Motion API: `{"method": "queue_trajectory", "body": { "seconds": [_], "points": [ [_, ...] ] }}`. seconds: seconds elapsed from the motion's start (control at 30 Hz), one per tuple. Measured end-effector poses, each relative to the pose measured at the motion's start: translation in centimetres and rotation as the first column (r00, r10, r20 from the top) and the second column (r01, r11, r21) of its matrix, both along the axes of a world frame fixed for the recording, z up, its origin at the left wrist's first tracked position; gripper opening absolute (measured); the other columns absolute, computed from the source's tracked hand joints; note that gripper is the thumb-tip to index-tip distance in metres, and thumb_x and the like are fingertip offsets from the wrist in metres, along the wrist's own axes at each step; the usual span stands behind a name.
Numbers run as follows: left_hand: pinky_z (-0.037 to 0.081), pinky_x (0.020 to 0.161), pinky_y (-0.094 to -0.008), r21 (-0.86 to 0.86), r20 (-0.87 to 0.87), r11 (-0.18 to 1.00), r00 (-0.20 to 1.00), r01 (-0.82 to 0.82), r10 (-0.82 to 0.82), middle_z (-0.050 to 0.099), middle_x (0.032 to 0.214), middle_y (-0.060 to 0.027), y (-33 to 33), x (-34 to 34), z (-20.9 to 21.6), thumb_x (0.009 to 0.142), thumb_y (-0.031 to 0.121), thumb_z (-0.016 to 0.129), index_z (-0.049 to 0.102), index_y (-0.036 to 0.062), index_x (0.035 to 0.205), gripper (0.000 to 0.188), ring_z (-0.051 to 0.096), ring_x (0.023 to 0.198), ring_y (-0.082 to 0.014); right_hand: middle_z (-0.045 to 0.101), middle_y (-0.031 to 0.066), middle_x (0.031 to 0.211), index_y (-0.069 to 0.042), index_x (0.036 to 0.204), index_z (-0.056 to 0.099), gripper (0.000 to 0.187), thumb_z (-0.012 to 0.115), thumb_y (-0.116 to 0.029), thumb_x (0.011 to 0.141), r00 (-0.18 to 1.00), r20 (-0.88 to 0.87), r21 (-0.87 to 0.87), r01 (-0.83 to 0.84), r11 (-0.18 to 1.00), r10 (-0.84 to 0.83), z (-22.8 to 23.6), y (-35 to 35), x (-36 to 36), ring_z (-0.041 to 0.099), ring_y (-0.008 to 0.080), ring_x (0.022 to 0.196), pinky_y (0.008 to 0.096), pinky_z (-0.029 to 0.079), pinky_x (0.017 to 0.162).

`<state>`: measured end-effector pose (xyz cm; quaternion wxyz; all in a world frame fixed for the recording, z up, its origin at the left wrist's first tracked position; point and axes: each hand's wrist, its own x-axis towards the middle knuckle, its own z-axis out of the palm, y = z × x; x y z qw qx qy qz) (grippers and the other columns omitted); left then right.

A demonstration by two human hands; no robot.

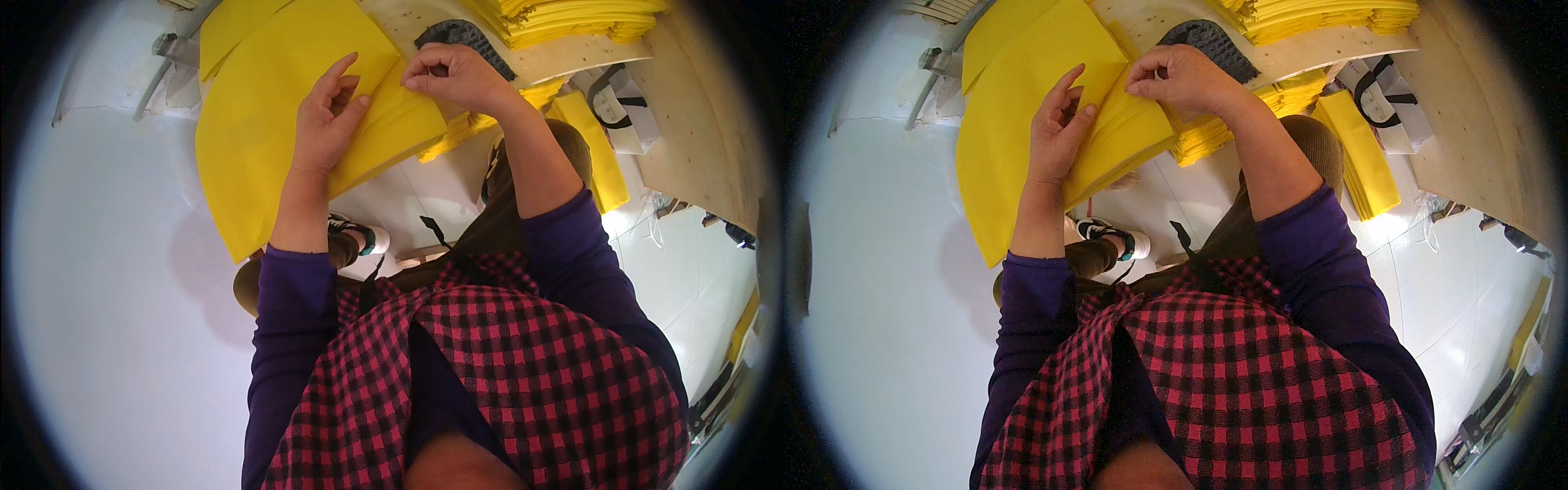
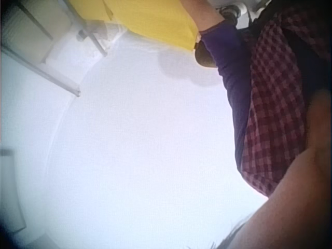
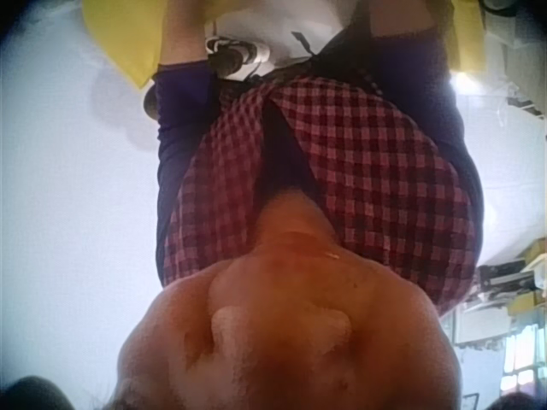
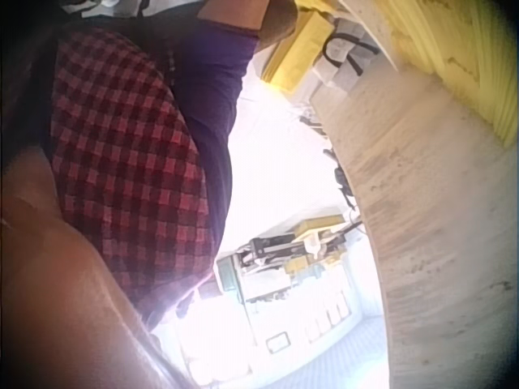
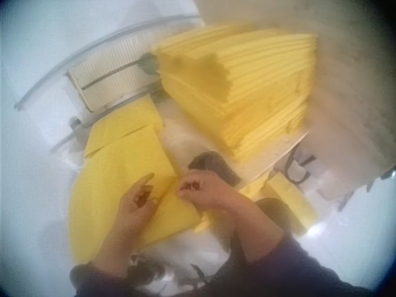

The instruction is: The person sits on the floor and repeatedly folds yellow foam sheets in half, aligning edges and stacking them. The person handles the sheets by hand without tools, creating a growing stack of folded pieces.

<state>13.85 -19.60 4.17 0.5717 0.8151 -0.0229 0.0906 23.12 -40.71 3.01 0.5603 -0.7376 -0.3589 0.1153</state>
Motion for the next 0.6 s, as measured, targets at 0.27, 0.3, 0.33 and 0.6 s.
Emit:
{"method": "queue_trajectory", "body": {
  "seconds": [0.27,0.3,0.33,0.6],
  "points": [
    [0.044,0.087,-0.0266,-0.013,0.002,0.999,0.999,0.043,-0.043,0.066,0.104,-0.0034,0.1,0.2,0.0,0.077,0.01,0.071,0.05,0.0092,0.134,0.06,0.059,0.095,-0.013,0.054,-0.0036,0.077,-0.003,0.089,0.066,0.013,0.069,-0.016,0.084,0.999,0.012,0.019,0.036,0.999,-0.036,0.5,0.3,0.0,0.048,0.0056,0.072,0.0215,0.04,0.065],
    [0.044,0.087,-0.0268,0.006,0.02,0.998,0.998,0.058,-0.058,0.066,0.104,-0.0034,0.1,0.3,0.1,0.076,0.01,0.072,0.05,0.0096,0.134,0.062,0.059,0.096,-0.0133,0.054,-0.0035,0.077,-0.003,0.089,0.066,0.013,0.069,-0.016,0.084,0.999,0.016,0.022,0.045,0.999,-0.045,0.5,0.4,0.0,0.048,0.0056,0.071,0.0216,0.04,0.065],
    [0.043,0.087,-0.027,0.028,0.031,0.997,0.997,0.068,-0.069,0.066,0.104,-0.0034,0.1,0.2,0.2,0.075,0.011,0.073,0.05,0.0101,0.134,0.063,0.059,0.096,-0.0136,0.054,-0.0034,0.076,-0.004,0.089,0.067,0.014,0.069,-0.016,0.084,0.998,0.02,0.026,0.054,0.998,-0.055,0.5,0.5,0.1,0.048,0.0056,0.071,0.0218,0.041,0.065],
    [0.043,0.087,-0.0272,0.122,0.076,0.991,0.995,0.06,-0.069,0.064,0.103,-0.0025,-0.2,-0.2,0.6,0.071,0.008,0.074,0.05,0.0117,0.134,0.067,0.059,0.097,-0.0136,0.054,-0.0037,0.074,-0.005,0.093,0.068,0.015,0.07,-0.016,0.083,0.993,0.03,0.125,0.106,0.986,-0.111,0.5,1.7,-0.3,0.046,0.0055,0.066,0.0216,0.04,0.061]
  ]
}}
